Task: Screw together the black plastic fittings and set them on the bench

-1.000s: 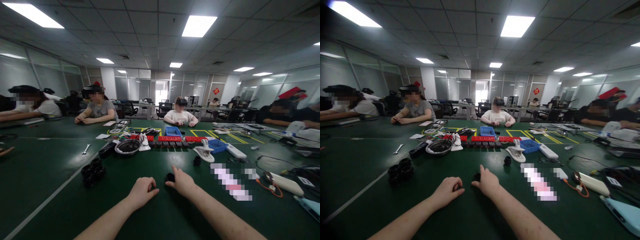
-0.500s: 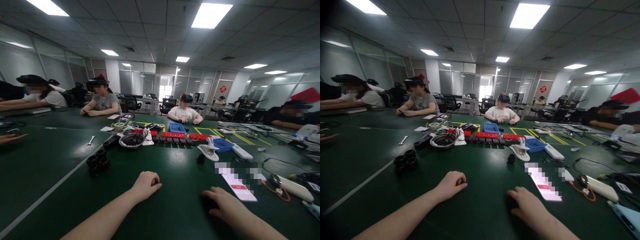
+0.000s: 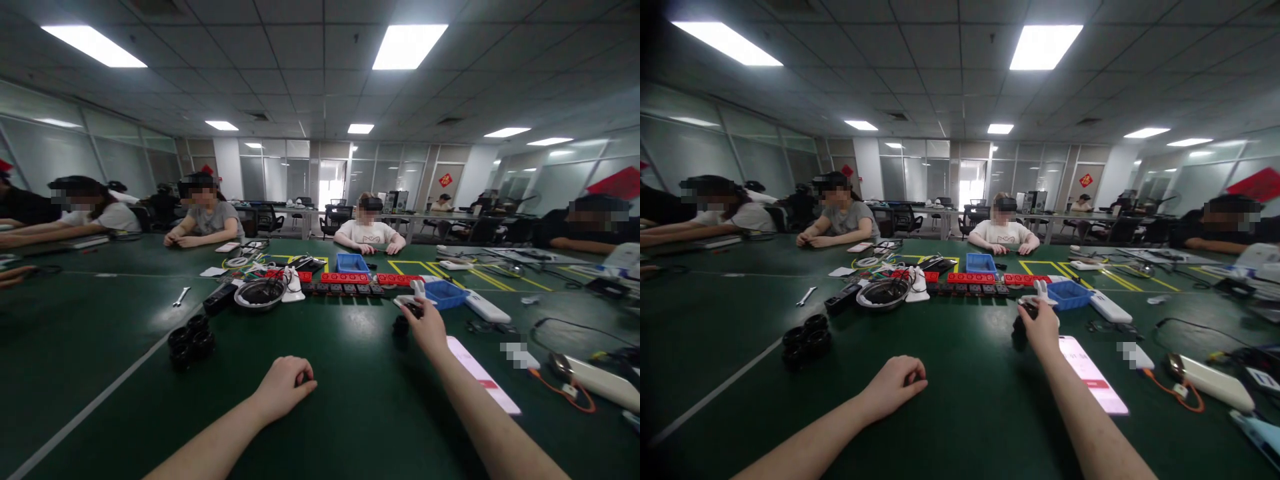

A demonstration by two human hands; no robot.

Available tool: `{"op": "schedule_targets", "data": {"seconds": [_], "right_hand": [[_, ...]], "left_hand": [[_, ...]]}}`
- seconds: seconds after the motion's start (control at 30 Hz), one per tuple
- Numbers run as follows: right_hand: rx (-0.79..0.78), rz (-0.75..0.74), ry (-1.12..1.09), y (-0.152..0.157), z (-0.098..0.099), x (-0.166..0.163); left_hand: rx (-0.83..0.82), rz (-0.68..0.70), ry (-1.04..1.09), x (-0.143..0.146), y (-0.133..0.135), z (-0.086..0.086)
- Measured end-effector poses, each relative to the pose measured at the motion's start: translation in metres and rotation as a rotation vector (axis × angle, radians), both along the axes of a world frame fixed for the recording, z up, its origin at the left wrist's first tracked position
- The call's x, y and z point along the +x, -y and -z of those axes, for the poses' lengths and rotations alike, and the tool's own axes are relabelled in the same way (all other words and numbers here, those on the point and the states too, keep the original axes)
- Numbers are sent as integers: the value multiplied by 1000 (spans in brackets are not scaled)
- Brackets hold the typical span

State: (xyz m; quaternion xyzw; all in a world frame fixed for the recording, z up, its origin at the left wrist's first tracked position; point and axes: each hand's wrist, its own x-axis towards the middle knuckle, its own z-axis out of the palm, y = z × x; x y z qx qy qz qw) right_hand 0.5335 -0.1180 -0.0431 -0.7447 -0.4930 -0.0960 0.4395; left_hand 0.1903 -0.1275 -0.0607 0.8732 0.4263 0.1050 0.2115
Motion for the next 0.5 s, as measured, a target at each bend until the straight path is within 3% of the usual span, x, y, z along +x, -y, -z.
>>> {"op": "schedule_targets", "data": {"seconds": [0.2, 0.37, 0.5], "right_hand": [[41, -70, 109, -3, 22, 2], [-113, -178, 174, -8, 37, 7], [-166, -179, 155, -13, 47, 8]], "left_hand": [[-14, -12, 2, 2, -4, 3], [-38, -13, 10, 2, -4, 2], [-11, -1, 18, 0, -4, 4]]}}
